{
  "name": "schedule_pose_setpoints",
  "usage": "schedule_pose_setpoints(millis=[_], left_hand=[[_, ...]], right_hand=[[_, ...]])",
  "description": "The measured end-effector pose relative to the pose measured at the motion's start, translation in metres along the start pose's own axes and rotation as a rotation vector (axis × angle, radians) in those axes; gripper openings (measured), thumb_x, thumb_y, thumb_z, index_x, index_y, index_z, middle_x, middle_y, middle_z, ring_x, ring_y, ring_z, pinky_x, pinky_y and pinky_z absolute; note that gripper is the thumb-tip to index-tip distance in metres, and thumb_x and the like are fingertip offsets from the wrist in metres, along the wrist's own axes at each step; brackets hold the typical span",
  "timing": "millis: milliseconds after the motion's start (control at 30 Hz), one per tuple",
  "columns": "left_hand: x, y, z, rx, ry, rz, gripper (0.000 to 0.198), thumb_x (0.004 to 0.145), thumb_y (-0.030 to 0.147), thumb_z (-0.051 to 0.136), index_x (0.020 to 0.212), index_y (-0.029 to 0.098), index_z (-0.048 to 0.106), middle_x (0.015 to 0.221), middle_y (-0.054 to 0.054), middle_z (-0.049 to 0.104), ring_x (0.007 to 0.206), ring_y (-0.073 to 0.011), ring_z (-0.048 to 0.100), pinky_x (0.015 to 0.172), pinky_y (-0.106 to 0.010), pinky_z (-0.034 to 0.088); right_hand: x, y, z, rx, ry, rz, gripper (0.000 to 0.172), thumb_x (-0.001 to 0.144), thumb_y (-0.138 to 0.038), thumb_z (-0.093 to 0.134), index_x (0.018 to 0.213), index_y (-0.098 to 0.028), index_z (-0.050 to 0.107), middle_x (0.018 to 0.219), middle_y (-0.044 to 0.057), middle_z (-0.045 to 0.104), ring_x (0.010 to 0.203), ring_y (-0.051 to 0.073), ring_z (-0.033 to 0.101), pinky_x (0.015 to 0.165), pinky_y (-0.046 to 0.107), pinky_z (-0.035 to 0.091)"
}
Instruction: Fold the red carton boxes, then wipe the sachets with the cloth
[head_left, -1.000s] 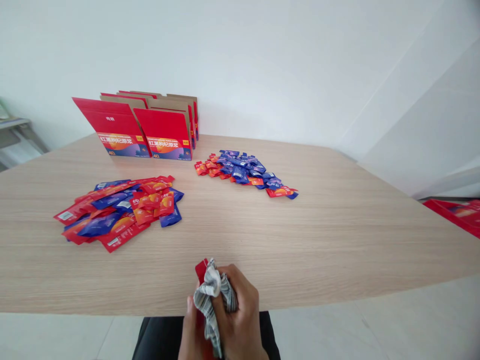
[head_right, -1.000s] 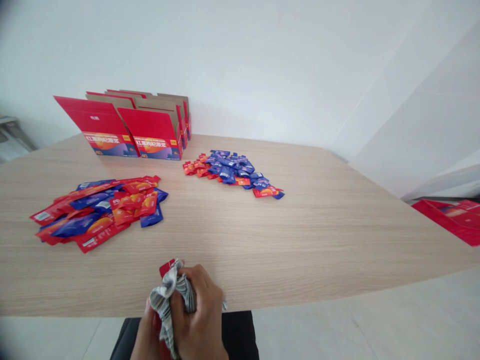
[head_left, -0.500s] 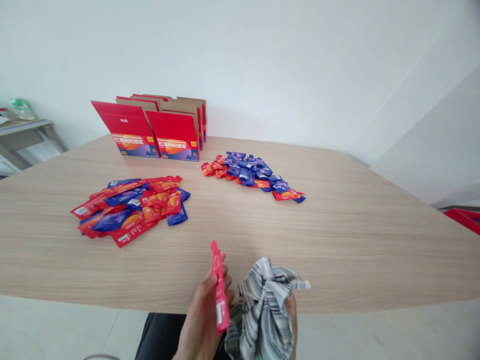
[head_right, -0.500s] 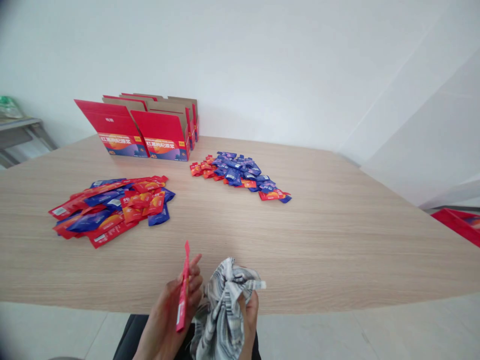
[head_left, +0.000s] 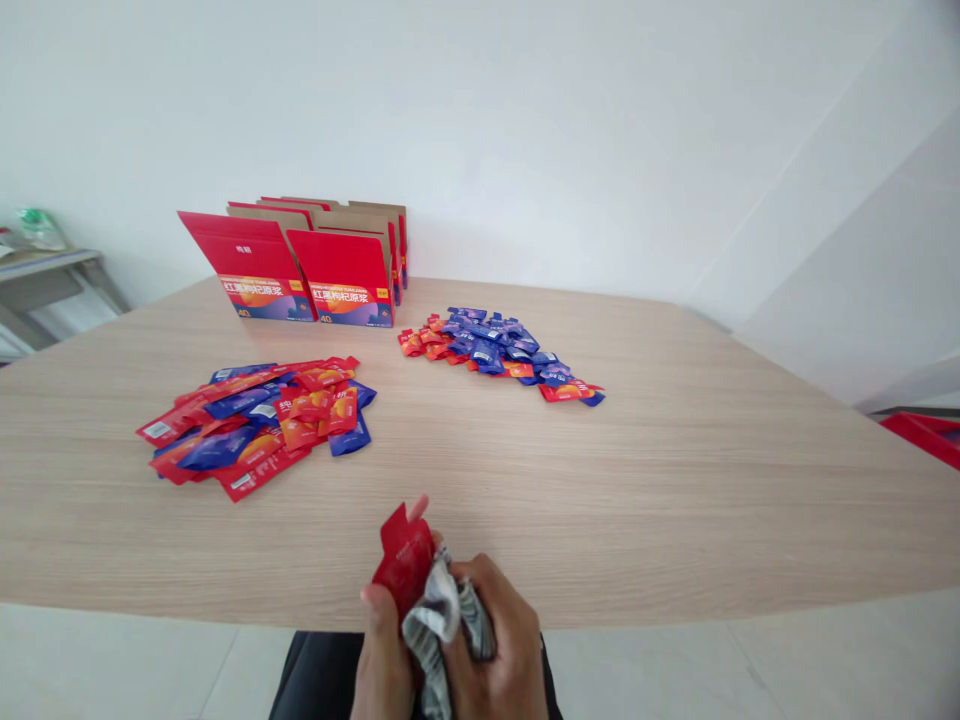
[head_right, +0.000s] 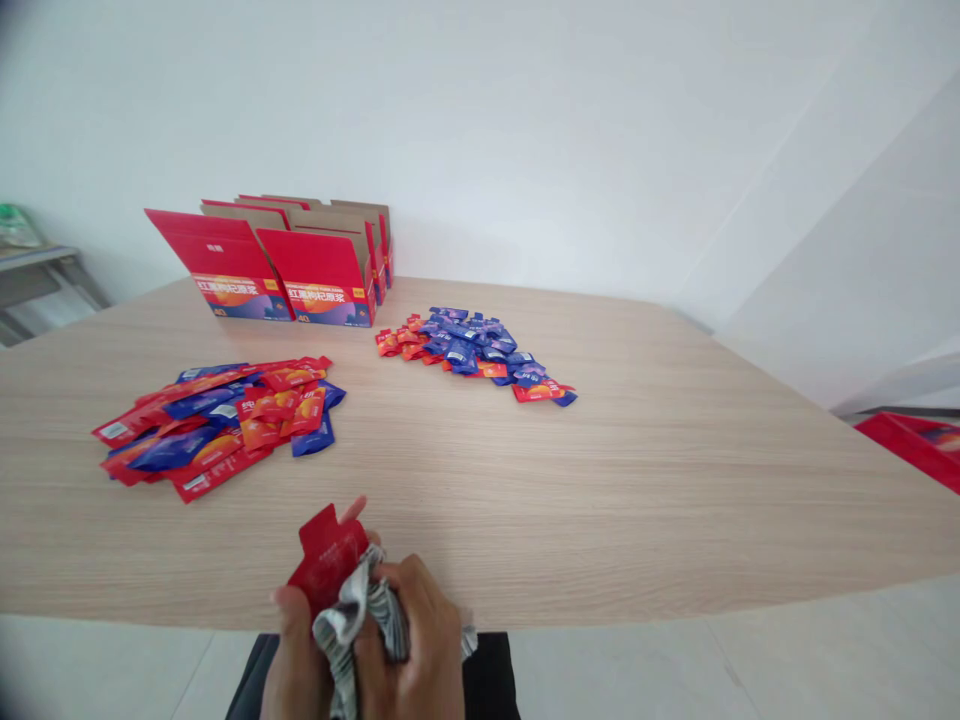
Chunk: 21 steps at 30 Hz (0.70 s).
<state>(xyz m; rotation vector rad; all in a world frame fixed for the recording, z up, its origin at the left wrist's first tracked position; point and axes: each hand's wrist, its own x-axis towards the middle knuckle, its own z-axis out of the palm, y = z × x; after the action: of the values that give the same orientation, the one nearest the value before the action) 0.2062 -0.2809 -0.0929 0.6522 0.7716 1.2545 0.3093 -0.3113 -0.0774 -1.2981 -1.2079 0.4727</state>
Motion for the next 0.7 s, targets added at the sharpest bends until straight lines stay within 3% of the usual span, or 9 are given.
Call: schedule_pose_setpoints(millis=[100,267,400,500,600,700], left_hand=[[-0.012,-0.012,0.003,0.159,-0.037,0.114,0.091,0.075,0.089,0.075,0.141,0.026,0.078,0.112,-0.013,0.078,0.108,-0.0369,0.07,0.095,-0.047,0.061],[-0.031,-0.032,0.015,0.189,-0.024,0.211,0.078,0.074,0.079,0.084,0.128,0.024,0.086,0.122,-0.018,0.077,0.126,-0.0404,0.064,0.106,-0.04,0.055],[-0.028,-0.035,0.015,-0.038,0.032,0.075,0.06,0.075,0.064,0.093,0.121,0.025,0.087,0.137,-0.015,0.075,0.137,-0.0418,0.061,0.114,-0.04,0.052],[-0.016,-0.027,0.003,-0.13,0.122,0.018,0.066,0.08,0.067,0.088,0.13,0.024,0.082,0.135,-0.013,0.077,0.136,-0.0395,0.064,0.111,-0.04,0.056],[-0.009,-0.013,-0.005,-0.212,0.187,-0.08,0.079,0.072,0.073,0.091,0.134,0.024,0.079,0.12,-0.012,0.082,0.128,-0.041,0.07,0.102,-0.043,0.062],[-0.02,0.001,0.007,-0.271,0.159,-0.136,0.079,0.069,0.067,0.096,0.133,0.025,0.078,0.124,-0.012,0.082,0.129,-0.0432,0.069,0.102,-0.045,0.062]], right_hand=[[-0.005,0.01,0.013,-0.026,0.064,0.035,0.006,0.091,-0.027,0.065,0.088,-0.025,0.07,0.07,-0.004,0.063,0.056,0.015,0.057,0.056,0.024,0.048],[-0.006,0.012,-0.001,0.076,0.194,0.089,0.021,0.1,-0.036,0.063,0.083,-0.023,0.065,0.066,-0.003,0.057,0.054,0.015,0.054,0.053,0.024,0.046],[-0.006,0.017,-0.001,0.11,0.103,0.03,0.018,0.098,-0.036,0.068,0.085,-0.024,0.065,0.067,-0.004,0.056,0.054,0.014,0.051,0.052,0.024,0.041],[-0.009,0.022,0.011,0.096,-0.033,-0.048,0.007,0.095,-0.03,0.067,0.091,-0.025,0.068,0.073,-0.003,0.062,0.058,0.015,0.056,0.054,0.024,0.042],[-0.012,0.026,0.022,0.063,-0.13,-0.125,0.009,0.095,-0.027,0.061,0.096,-0.026,0.07,0.079,-0.002,0.068,0.063,0.016,0.062,0.058,0.025,0.043],[-0.014,0.028,0.022,0.067,-0.08,-0.133,0.01,0.096,-0.03,0.06,0.097,-0.027,0.069,0.08,-0.002,0.068,0.063,0.016,0.062,0.058,0.025,0.044]])
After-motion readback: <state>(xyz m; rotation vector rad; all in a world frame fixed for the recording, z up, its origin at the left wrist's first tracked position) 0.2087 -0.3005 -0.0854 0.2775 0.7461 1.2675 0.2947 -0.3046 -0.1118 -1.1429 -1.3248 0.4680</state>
